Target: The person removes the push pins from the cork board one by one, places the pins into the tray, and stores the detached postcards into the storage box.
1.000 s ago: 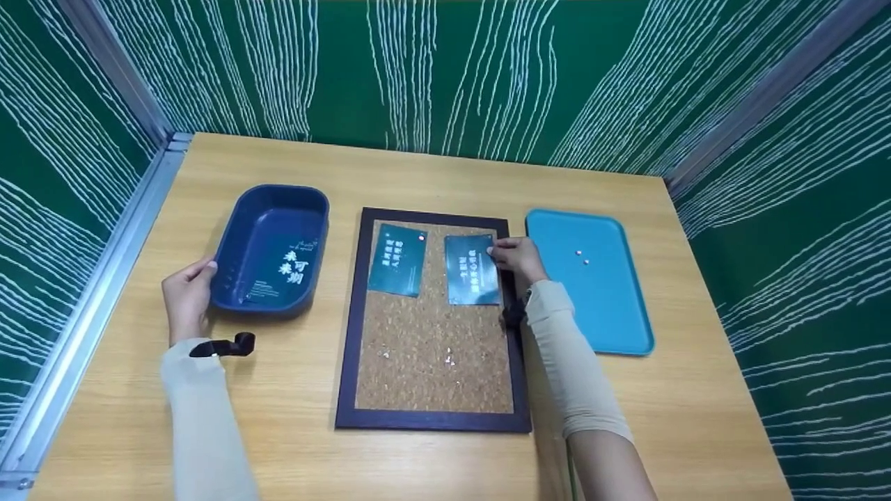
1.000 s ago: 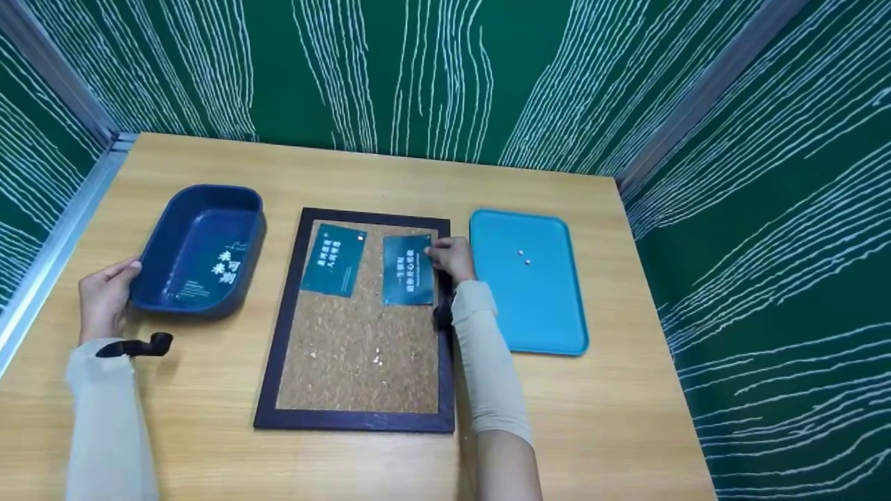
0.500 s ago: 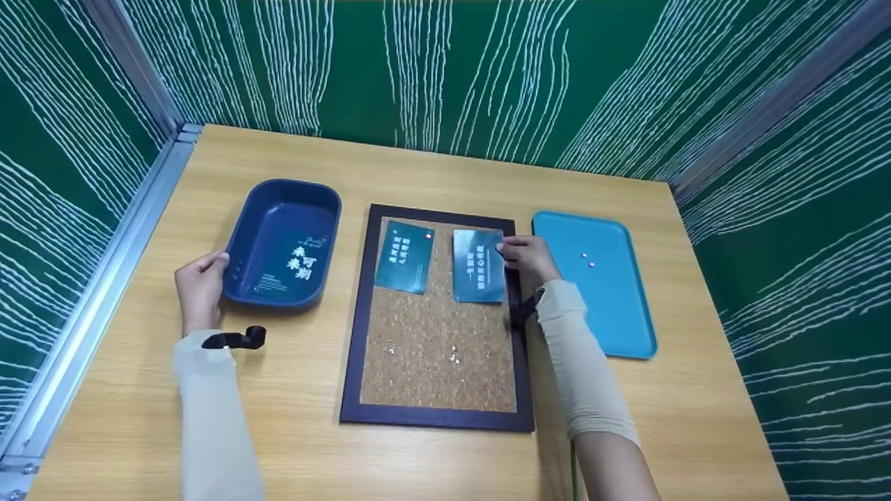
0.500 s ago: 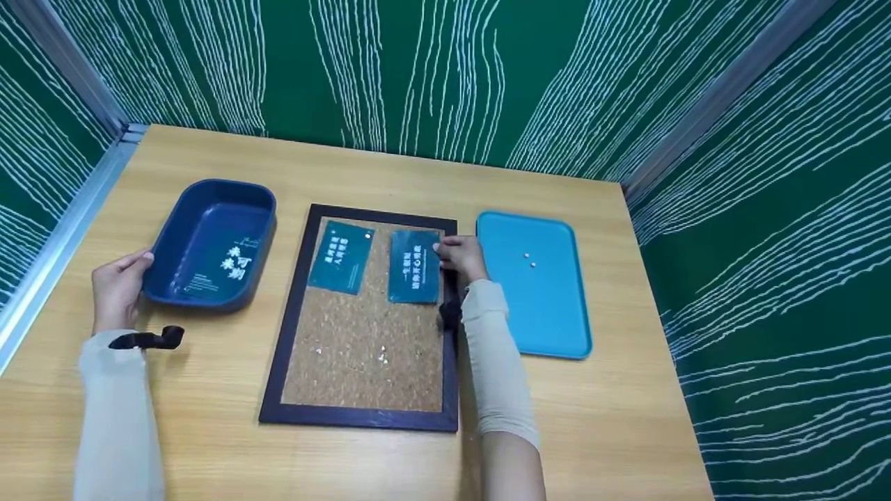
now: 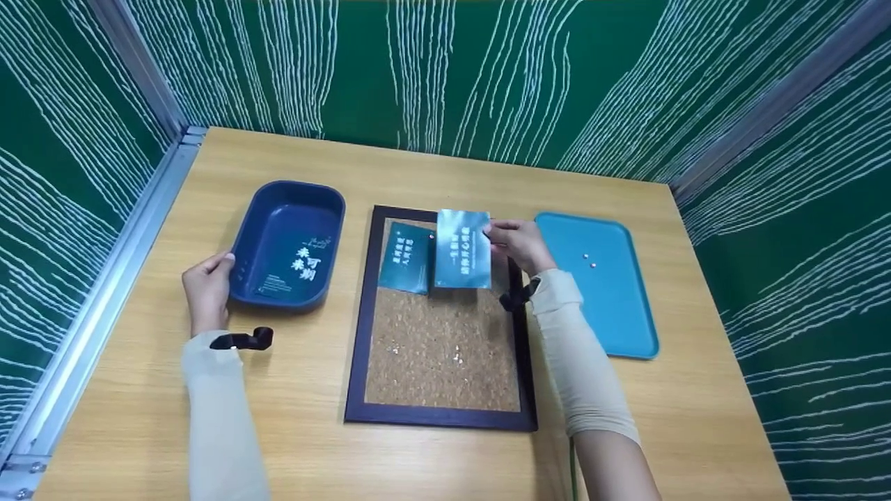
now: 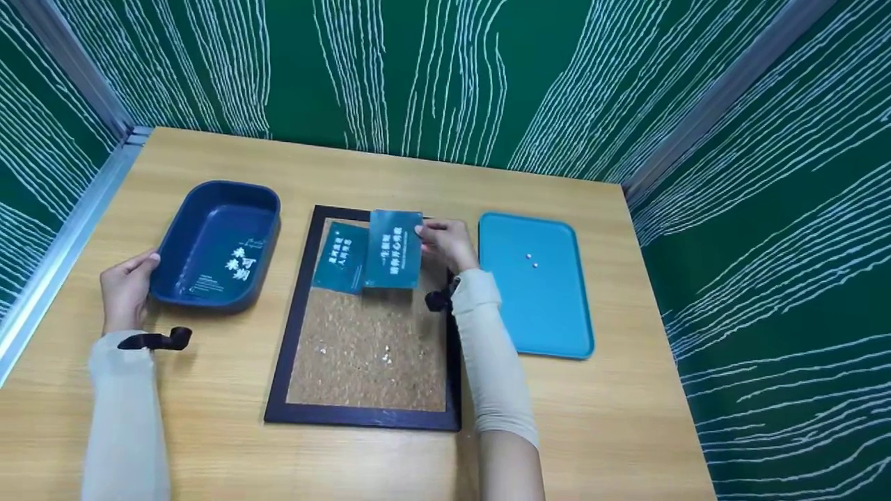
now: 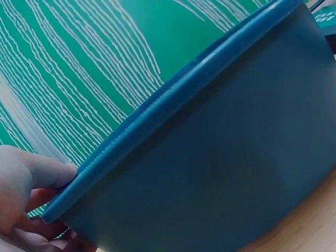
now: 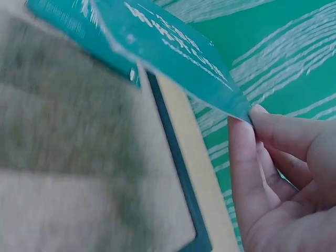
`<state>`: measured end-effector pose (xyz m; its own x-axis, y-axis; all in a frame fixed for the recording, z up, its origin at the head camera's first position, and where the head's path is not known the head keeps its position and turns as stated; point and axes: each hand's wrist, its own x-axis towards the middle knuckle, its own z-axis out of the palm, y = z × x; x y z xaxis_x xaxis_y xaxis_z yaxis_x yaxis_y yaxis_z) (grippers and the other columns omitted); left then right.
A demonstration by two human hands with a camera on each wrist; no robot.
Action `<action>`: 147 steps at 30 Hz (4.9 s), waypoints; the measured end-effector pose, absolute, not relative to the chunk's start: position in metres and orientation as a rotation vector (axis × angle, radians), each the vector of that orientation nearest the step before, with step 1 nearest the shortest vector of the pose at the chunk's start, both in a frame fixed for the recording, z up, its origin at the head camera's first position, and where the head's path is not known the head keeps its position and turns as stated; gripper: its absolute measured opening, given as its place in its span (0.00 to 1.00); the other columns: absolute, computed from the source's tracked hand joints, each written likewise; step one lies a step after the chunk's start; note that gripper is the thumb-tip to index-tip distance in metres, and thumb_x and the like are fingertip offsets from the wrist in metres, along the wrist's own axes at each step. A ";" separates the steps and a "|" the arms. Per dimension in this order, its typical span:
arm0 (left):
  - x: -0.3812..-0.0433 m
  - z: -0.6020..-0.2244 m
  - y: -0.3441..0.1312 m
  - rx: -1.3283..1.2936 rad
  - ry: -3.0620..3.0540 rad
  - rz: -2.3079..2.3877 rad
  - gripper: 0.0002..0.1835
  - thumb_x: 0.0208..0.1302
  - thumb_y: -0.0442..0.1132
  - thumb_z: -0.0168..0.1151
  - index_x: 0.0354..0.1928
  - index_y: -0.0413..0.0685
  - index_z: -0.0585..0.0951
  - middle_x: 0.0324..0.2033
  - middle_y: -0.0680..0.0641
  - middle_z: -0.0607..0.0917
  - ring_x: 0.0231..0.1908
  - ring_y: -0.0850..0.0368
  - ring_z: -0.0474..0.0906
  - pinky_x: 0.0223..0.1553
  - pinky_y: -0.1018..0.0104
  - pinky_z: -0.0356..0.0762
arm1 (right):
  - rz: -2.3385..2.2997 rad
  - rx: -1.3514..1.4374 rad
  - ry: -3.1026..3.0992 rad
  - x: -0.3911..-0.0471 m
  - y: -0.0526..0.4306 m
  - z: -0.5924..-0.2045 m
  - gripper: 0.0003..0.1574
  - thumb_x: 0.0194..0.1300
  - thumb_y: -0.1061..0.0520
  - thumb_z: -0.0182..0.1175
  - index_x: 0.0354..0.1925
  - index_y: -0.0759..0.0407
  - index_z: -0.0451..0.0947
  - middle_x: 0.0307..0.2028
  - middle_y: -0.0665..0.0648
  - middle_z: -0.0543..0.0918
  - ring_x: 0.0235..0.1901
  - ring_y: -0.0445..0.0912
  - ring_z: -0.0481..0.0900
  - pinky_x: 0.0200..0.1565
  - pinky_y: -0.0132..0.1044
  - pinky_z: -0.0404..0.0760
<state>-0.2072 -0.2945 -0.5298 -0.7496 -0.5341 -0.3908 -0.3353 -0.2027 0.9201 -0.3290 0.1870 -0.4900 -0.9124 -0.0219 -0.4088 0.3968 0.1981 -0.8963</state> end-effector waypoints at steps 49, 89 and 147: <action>-0.211 -0.539 -0.291 0.946 -1.942 -1.956 0.20 0.69 0.37 0.54 0.60 0.39 0.75 0.62 0.41 0.75 0.67 0.55 0.66 0.68 0.69 0.62 | -2.081 0.255 1.820 -0.301 -0.045 -0.493 0.16 0.60 0.63 0.65 0.48 0.67 0.80 0.35 0.59 0.83 0.32 0.45 0.83 0.40 0.37 0.86; -0.211 -0.540 -0.291 0.920 -1.914 -1.948 0.19 0.69 0.36 0.55 0.59 0.35 0.76 0.61 0.38 0.75 0.66 0.53 0.68 0.68 0.67 0.63 | -2.042 0.279 1.878 -0.290 -0.093 -0.504 0.12 0.60 0.65 0.64 0.44 0.67 0.81 0.37 0.59 0.84 0.29 0.45 0.83 0.34 0.34 0.86; -0.207 -0.496 -0.252 0.513 -2.539 -1.241 0.27 0.75 0.43 0.41 0.71 0.36 0.61 0.73 0.36 0.55 0.74 0.42 0.48 0.74 0.51 0.46 | -1.687 -0.274 1.977 -0.292 -0.002 -0.489 0.17 0.68 0.56 0.59 0.49 0.66 0.81 0.40 0.59 0.86 0.36 0.46 0.84 0.50 0.45 0.83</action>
<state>-0.2067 -0.2522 -0.4962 -0.9013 -0.4250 0.0841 -0.1947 0.5707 0.7977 -0.2918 -0.0025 -0.4889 -0.8435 -0.4728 -0.2549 0.1774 0.2029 -0.9630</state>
